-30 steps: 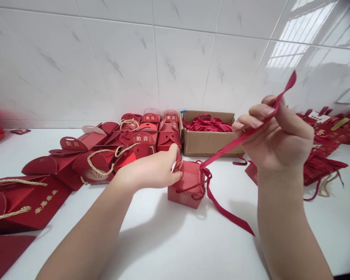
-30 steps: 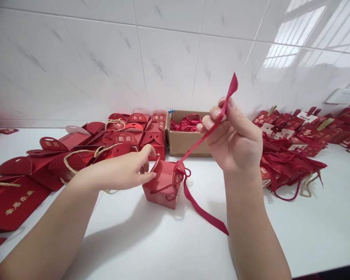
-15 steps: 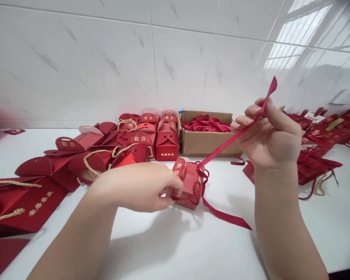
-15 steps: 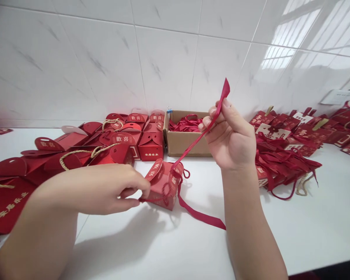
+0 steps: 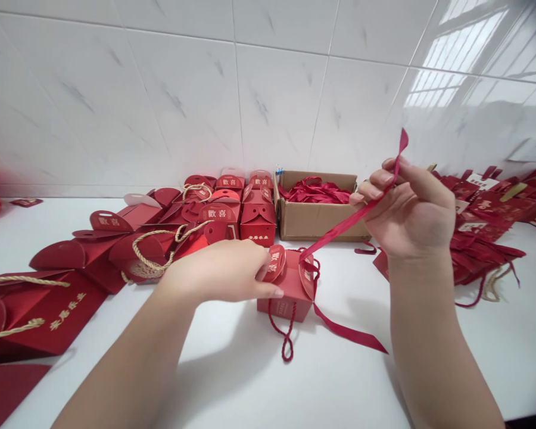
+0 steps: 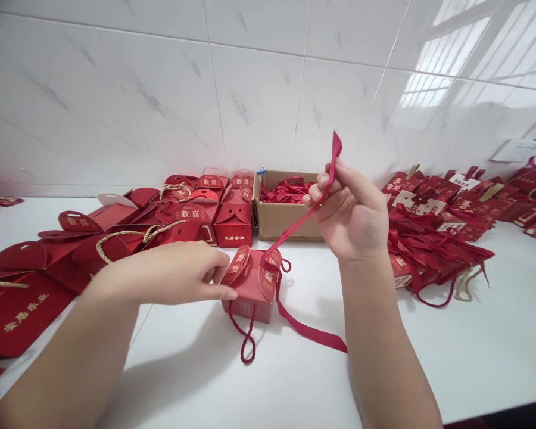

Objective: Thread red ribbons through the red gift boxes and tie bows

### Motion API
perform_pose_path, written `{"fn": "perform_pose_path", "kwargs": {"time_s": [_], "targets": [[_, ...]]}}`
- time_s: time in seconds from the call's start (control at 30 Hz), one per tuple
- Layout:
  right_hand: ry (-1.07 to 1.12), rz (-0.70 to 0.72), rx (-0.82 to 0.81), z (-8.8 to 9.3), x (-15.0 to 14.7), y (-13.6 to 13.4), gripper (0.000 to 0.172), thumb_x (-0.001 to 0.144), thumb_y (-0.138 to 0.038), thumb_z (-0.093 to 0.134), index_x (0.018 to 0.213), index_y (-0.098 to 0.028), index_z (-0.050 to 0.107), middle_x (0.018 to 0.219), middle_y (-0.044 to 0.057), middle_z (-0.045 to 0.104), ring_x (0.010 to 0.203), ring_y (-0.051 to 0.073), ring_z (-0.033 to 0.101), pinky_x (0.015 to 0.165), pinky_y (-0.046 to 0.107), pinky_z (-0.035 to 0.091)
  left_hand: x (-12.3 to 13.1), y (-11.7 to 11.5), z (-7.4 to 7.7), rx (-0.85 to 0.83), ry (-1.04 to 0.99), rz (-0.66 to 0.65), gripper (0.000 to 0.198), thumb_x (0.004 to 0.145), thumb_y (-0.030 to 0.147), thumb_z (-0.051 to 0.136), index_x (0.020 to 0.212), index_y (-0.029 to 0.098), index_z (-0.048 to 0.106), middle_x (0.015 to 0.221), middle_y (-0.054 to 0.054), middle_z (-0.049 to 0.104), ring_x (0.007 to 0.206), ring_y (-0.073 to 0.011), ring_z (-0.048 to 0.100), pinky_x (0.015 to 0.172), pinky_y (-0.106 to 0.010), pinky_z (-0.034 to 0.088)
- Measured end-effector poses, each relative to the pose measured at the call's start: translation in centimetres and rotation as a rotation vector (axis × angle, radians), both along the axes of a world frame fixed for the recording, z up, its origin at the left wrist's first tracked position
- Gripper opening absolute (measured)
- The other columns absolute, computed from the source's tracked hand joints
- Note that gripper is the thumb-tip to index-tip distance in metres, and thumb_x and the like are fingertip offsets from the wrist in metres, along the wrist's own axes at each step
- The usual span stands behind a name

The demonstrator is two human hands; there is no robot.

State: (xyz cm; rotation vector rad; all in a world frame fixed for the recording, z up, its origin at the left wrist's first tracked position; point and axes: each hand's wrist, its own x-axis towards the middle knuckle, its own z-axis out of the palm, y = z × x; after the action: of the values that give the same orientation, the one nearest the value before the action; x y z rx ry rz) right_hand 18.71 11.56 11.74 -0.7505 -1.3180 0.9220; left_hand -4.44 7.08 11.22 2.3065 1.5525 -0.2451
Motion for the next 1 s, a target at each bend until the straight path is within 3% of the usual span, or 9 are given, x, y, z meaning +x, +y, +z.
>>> {"fn": "perform_pose_path", "kwargs": {"time_s": [0.13,0.23,0.4,0.6,0.73,1.0], "targets": [[-0.027,0.135,-0.075,-0.3,-0.5,0.0,0.016,0.081,-0.035,0.048,0.07,-0.024,0.051,0.06,-0.001,0.04,0.055,0.014,0.043,0.061,0.032,0.041,0.1,1.4,-0.7,-0.011,0.014,0.002,0.041,0.08,0.055,0.041,0.064,0.019,0.052,0.064,-0.005,0.057,0.049,-0.0156,0.046,0.045,-0.027,0.029],[-0.106,0.316,-0.168,-0.8,-1.3,0.2,0.014,0.076,-0.03,0.059,0.068,-0.02,0.053,0.061,-0.002,0.046,0.056,0.01,0.044,0.06,0.027,0.039,-0.5,1.5,-0.1,-0.099,-0.034,0.013,0.036,0.083,0.045,0.039,0.067,0.018,0.056,0.067,-0.005,0.061,0.05,-0.0151,0.048,0.045,-0.027,0.03],[-0.579,0.449,-0.249,-2.4,-3.5,0.6,0.014,0.075,-0.031,0.059,0.071,-0.017,0.059,0.072,0.002,0.059,0.064,0.012,0.051,0.06,0.024,0.039,-1.2,1.6,0.9,-0.236,-0.094,0.021,0.03,0.081,0.038,0.044,0.07,0.017,0.062,0.077,-0.005,0.068,0.059,-0.0145,0.054,0.049,-0.023,0.036],[-0.897,0.422,-0.292,-4.2,-5.2,0.7,0.018,0.077,-0.034,0.053,0.068,-0.019,0.057,0.066,0.002,0.061,0.058,0.013,0.053,0.055,0.024,0.04,-1.8,2.4,0.4,-0.303,-0.099,-0.011,0.032,0.082,0.039,0.043,0.076,0.017,0.065,0.074,-0.004,0.066,0.049,-0.0113,0.047,0.046,-0.023,0.035],[-0.888,0.458,-0.306,-4.5,-5.5,0.7,0.018,0.077,-0.035,0.053,0.07,-0.019,0.058,0.061,0.002,0.059,0.058,0.014,0.053,0.054,0.025,0.039,-2.2,2.6,0.2,-0.32,-0.098,-0.013,0.032,0.084,0.041,0.041,0.079,0.019,0.064,0.079,-0.003,0.067,0.051,-0.0109,0.047,0.048,-0.023,0.036],[-0.893,0.456,-0.28,-4.4,-5.6,0.7,0.019,0.077,-0.035,0.052,0.073,-0.018,0.058,0.07,0.002,0.059,0.058,0.012,0.047,0.05,0.023,0.034,-1.7,2.2,0.6,-0.297,-0.09,-0.028,0.032,0.085,0.039,0.04,0.077,0.018,0.062,0.075,-0.003,0.065,0.052,-0.0113,0.046,0.046,-0.023,0.033]]}}
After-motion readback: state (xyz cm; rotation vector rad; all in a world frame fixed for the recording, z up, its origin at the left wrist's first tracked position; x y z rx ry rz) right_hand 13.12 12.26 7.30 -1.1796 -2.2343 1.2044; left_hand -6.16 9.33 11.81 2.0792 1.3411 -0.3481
